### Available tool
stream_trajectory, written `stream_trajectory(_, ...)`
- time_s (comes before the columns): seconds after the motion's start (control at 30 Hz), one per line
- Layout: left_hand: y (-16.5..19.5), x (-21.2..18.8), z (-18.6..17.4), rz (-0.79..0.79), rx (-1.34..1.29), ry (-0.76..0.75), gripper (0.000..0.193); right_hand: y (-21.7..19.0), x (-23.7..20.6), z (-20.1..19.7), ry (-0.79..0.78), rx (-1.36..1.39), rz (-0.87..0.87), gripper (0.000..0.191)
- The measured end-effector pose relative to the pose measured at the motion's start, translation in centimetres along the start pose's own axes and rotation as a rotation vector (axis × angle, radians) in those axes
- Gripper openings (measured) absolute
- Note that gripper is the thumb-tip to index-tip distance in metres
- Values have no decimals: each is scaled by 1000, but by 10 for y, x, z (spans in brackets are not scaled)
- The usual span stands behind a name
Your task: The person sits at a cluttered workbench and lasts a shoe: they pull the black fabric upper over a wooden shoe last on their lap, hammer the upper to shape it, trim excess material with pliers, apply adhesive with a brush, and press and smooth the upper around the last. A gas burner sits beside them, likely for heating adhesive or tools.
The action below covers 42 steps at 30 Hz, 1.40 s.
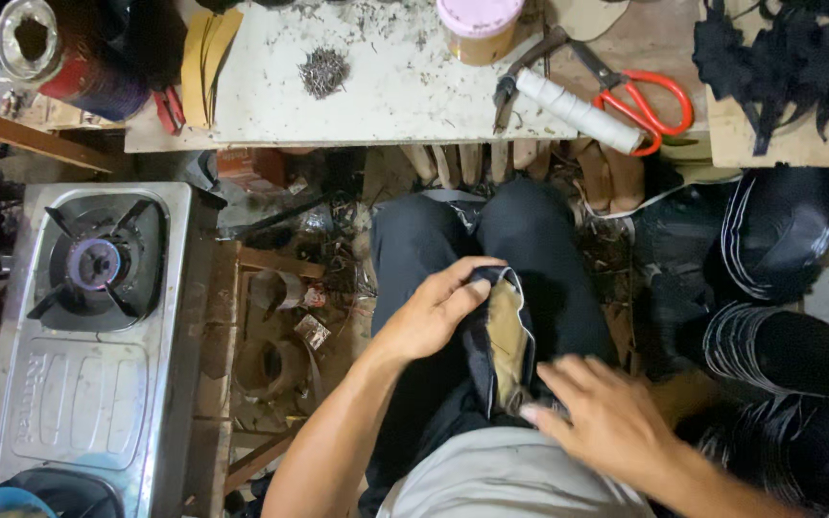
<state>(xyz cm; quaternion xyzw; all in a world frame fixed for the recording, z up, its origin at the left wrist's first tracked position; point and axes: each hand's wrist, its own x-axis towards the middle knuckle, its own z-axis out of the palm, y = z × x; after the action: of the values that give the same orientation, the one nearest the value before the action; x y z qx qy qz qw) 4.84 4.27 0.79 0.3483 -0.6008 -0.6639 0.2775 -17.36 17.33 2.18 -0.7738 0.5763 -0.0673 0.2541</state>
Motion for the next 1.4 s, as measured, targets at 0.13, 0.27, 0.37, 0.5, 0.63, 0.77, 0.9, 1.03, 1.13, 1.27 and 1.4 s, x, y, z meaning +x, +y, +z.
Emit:
stream_trajectory(0.13, -26, 9, 11, -53, 134, 163, 36, 33, 68, -35, 324, -158, -41, 44)
stream_trajectory(0.27, -63, 47, 11, -30, -51, 184, 37, 82, 169, -64, 682, -506, -181, 39)
stream_trajectory(0.37, -87, 71, 3, -16, -444, 110, 46, 121, 234, -66, 599, -625, -108, 42)
stream_trajectory(0.5, -108, 82, -2, -171, -713, 136, 64, 119, 237, -84, 365, -279, 9, 40)
stream_trajectory(0.63, -118, 86, -3, -181, -742, 162, 75, 49, 157, -108, 631, 453, -181, 42)
stream_trajectory(0.77, -121, 93, -4, -182, -763, 130, 80, 14, 100, -73, 758, 922, -472, 42)
stream_trajectory(0.9, -120, 93, -3, -82, -393, 218, 90, 33, 102, -22, 214, 225, 92, 42)
stream_trajectory(1.03, -120, 90, -2, -140, -524, 156, 85, 40, 80, -18, 232, 676, 154, 30)
stream_trajectory(1.13, -121, 91, -1, -200, -662, 130, 82, 37, 71, -20, 493, 776, -226, 10)
stream_trajectory(1.27, -123, 92, 0, -107, -501, 190, 88, 38, 91, -13, 296, 336, 70, 18)
stream_trajectory(1.4, -125, 90, 2, -142, -604, 136, 88, 43, 74, -13, 350, 566, -92, 21)
